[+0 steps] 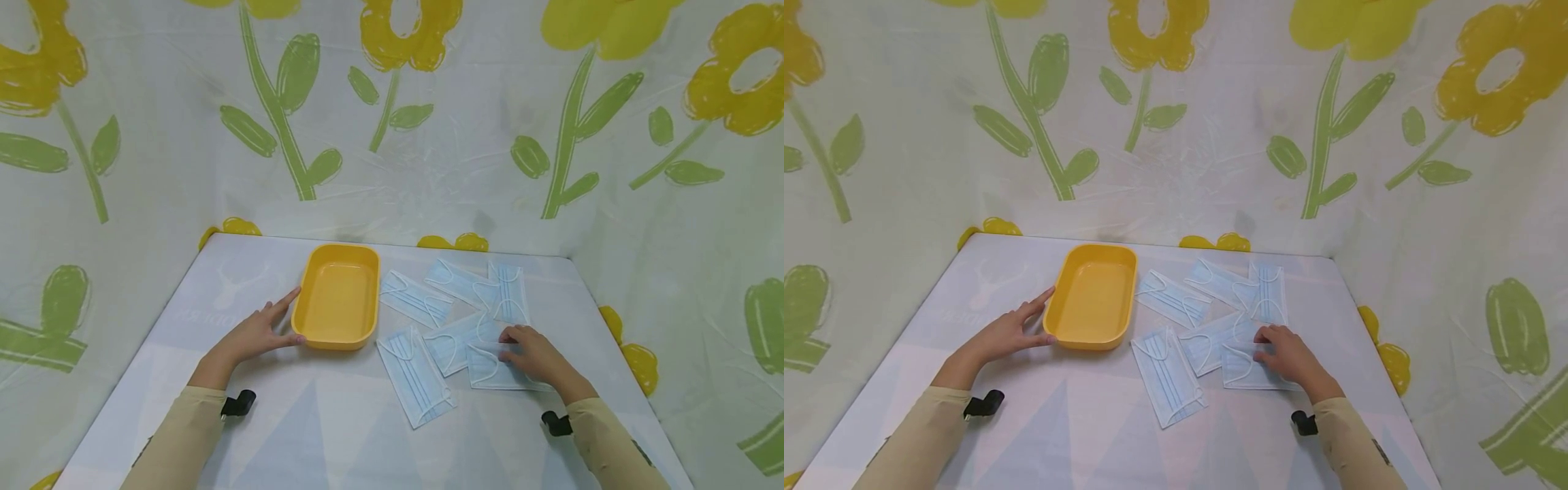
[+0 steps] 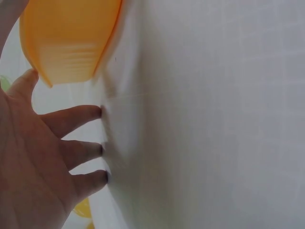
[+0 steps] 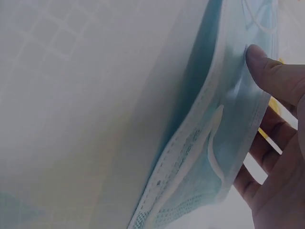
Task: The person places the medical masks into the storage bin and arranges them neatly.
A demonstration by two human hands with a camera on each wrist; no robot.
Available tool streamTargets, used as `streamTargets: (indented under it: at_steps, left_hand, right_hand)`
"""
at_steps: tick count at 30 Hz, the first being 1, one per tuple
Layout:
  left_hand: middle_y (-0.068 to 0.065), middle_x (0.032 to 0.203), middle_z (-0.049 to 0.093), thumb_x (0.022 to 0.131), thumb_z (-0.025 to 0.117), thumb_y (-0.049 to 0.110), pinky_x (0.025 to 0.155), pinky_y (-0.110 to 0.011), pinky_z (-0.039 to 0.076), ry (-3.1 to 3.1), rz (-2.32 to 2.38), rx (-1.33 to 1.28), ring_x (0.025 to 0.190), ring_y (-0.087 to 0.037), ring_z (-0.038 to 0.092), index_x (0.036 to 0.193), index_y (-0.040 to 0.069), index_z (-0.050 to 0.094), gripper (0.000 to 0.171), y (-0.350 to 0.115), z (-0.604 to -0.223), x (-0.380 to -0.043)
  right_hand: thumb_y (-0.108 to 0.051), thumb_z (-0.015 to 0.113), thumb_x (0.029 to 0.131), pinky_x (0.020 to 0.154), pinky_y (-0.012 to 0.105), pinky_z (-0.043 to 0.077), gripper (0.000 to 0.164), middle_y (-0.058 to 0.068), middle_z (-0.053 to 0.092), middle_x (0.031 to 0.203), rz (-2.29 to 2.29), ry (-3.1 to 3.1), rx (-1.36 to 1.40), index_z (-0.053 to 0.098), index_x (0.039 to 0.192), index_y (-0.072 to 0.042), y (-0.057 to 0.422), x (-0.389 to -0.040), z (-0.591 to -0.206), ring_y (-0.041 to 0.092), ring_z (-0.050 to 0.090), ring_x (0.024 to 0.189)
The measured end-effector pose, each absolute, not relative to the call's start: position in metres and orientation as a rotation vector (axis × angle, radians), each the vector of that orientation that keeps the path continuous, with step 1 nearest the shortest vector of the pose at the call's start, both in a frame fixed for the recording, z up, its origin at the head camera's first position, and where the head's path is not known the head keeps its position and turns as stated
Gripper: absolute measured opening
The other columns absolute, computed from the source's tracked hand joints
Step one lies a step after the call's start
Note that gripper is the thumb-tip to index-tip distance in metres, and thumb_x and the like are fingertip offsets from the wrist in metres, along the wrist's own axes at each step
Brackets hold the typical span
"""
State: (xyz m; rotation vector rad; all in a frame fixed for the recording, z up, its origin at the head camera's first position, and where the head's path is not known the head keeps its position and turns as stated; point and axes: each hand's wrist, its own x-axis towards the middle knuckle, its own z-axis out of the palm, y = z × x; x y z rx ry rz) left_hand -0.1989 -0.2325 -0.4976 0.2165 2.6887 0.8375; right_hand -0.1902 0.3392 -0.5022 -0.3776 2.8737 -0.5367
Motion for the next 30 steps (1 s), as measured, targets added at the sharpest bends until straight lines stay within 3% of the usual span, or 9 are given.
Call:
streamTargets:
  at_steps: [5,24,30]
  left_hand:
    - [-0.019,0.167,0.019,0.079,0.07,0.074,0.102,-0.086,0.019,2.684,0.849,0.212,0.146,-0.063,0.011,0.163,0.041,0.007,0.111,-0.233,-0.499,-0.199]
    - [-0.02,0.167,0.02,0.08,0.07,0.074,0.102,-0.085,0.02,2.701,0.839,0.22,0.145,-0.063,0.012,0.164,0.039,0.007,0.11,-0.232,-0.499,-0.199]
    - [-0.021,0.167,0.019,0.08,0.069,0.074,0.103,-0.085,0.018,2.697,0.846,0.216,0.145,-0.064,0.011,0.164,0.041,0.007,0.11,-0.233,-0.501,-0.2]
  right_hand:
    - [-0.013,0.074,0.093,0.1,0.055,0.051,0.017,0.003,0.068,0.114,-0.56,2.829,-0.34,0.068,0.109,-0.014,0.34,-0.19,-0.501,0.029,0.062,0.11]
    - [-0.011,0.068,0.097,0.094,0.05,0.056,0.011,-0.001,0.069,0.104,-0.692,2.796,-0.327,0.067,0.105,-0.018,0.351,-0.192,-0.504,0.021,0.063,0.097]
    - [-0.009,0.066,0.099,0.089,0.049,0.058,0.02,0.003,0.069,0.105,-0.749,2.795,-0.321,0.066,0.115,-0.02,0.353,-0.191,-0.504,0.022,0.064,0.096]
